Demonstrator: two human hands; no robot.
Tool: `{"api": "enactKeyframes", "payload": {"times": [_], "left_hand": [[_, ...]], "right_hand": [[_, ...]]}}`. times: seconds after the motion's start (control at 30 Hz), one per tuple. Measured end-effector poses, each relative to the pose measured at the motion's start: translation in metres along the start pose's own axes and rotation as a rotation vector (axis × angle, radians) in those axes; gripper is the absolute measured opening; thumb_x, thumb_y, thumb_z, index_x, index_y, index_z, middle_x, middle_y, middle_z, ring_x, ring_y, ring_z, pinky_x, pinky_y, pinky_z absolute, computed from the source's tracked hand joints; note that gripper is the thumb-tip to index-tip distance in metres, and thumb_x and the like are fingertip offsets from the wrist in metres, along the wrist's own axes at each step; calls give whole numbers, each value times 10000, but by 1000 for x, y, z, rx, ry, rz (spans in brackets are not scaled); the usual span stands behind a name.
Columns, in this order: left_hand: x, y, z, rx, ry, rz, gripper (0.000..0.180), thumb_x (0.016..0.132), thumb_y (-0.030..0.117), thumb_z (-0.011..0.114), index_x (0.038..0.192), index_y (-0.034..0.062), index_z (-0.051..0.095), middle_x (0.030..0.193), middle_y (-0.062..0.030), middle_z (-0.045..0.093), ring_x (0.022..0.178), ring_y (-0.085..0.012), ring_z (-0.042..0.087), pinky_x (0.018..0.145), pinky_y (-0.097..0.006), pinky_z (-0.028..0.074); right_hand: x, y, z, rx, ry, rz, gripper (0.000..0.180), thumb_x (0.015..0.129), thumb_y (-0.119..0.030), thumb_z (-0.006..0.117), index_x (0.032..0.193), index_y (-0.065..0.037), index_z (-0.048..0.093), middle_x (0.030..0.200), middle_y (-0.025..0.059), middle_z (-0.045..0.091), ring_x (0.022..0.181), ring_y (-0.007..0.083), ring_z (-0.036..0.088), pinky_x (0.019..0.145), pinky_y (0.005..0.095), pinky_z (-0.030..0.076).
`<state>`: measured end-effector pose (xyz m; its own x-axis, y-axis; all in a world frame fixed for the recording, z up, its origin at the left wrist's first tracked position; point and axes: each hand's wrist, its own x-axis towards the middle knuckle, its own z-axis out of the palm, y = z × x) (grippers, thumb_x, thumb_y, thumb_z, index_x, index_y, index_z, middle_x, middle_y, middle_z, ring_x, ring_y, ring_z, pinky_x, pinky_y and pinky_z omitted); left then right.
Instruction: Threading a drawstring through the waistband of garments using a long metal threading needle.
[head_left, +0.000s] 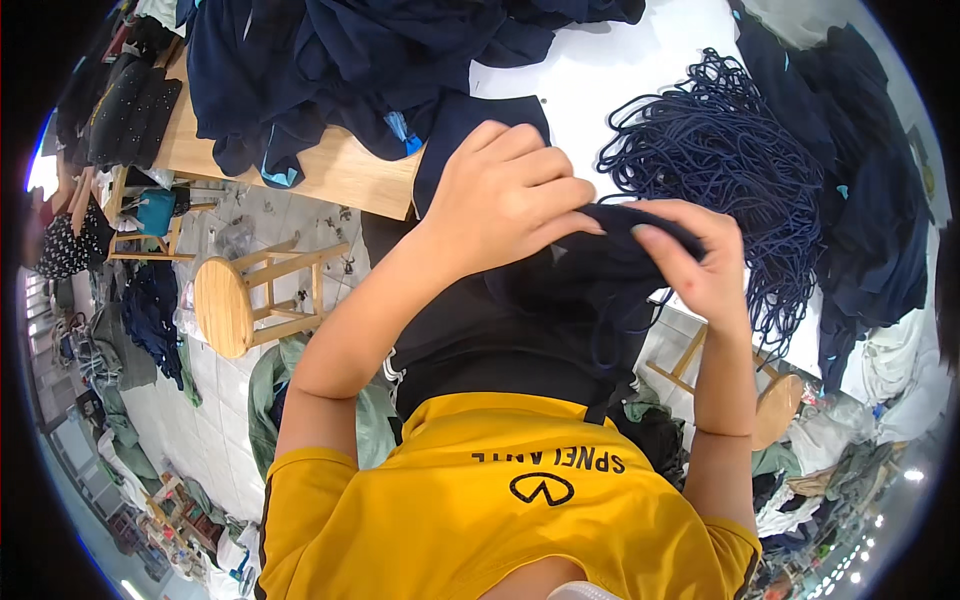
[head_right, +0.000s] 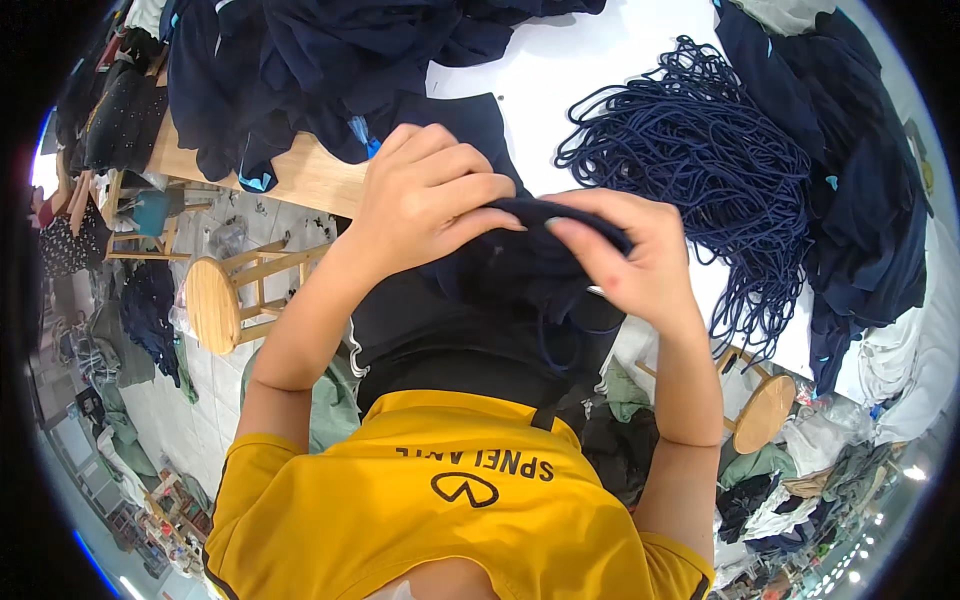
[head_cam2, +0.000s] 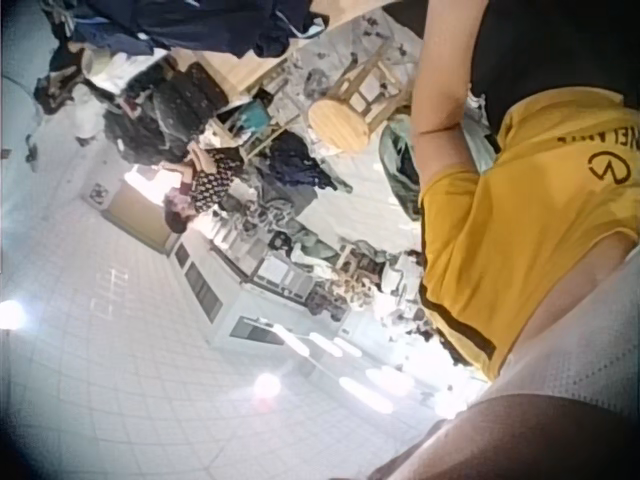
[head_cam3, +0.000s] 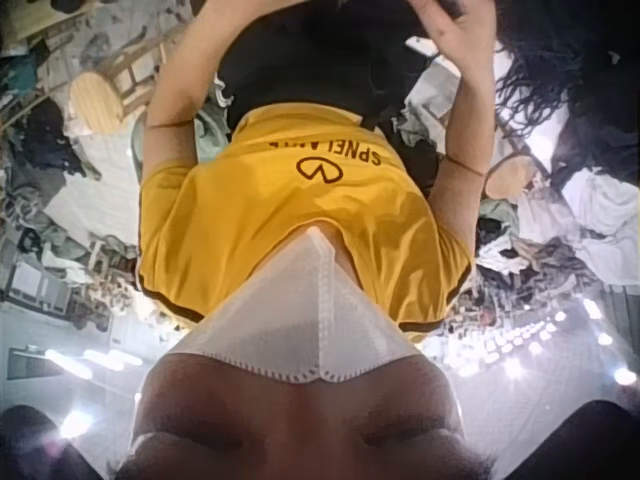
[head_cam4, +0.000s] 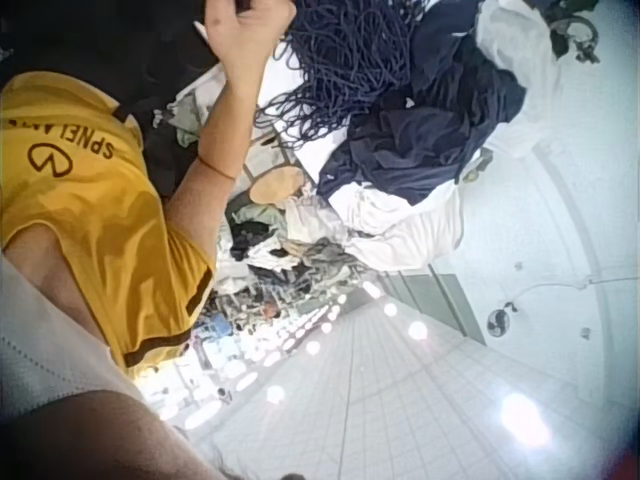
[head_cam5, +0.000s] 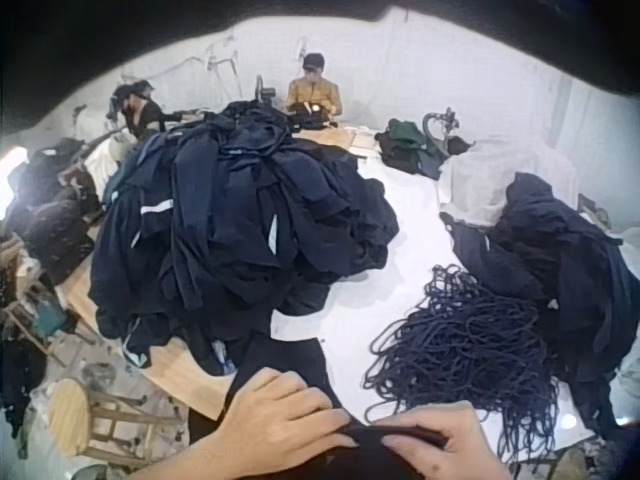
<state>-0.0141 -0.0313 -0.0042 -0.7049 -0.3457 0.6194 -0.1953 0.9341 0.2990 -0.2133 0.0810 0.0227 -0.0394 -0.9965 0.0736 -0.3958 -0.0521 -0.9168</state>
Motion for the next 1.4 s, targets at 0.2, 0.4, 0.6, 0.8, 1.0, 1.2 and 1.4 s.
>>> {"api": "enactKeyframes", "payload": {"times": [0.2,0.4,0.6,0.8,1.0,1.2,1.4], "left_hand": [[-34,4,9,-402,-294,-347,175,741,167,736,793,24,649,763,-93,636,667,-253,616,553,-304,447],[-25,27,11,-446,-336,-258,225,734,148,732,711,4,560,659,-112,571,571,-319,551,487,-334,418],[-27,28,21,-128,28,-249,190,686,191,745,801,78,644,647,-41,587,522,-223,580,478,-321,437],[0,6,-2,-131,357,-371,145,711,127,761,733,39,647,593,-83,578,484,-255,553,430,-299,401],[9,12,-10,-102,260,-464,166,747,164,748,704,51,635,595,-98,577,476,-266,536,422,-300,377],[-11,-44,-17,2,142,-796,352,813,353,691,731,19,612,596,-184,515,503,-342,460,482,-357,391],[-63,-93,-40,148,356,-794,278,794,279,724,928,35,702,766,-124,679,635,-250,641,605,-280,485]], "right_hand": [[-13,8,-25,-17,8,191,120,871,-82,612,792,5,591,667,-23,544,647,27,465,564,200,373],[-10,-6,4,-189,-259,76,309,810,-182,699,996,-45,494,774,129,580,689,292,590,632,327,458],[-6,25,31,-307,304,-271,873,535,-168,891,1202,-28,346,1190,167,331,1072,296,398,904,351,400],[-25,42,54,-293,566,-145,415,693,-83,785,984,-9,499,956,117,495,857,236,488,770,326,416],[-14,36,81,-89,455,-89,228,808,-77,672,999,32,612,937,155,644,884,305,607,808,334,464],[-38,9,60,516,313,-13,183,942,-116,506,968,42,594,769,-11,558,662,25,436,594,182,346],[-55,7,43,237,-122,89,145,872,-90,586,804,29,538,721,99,518,658,164,478,620,289,398]]}}
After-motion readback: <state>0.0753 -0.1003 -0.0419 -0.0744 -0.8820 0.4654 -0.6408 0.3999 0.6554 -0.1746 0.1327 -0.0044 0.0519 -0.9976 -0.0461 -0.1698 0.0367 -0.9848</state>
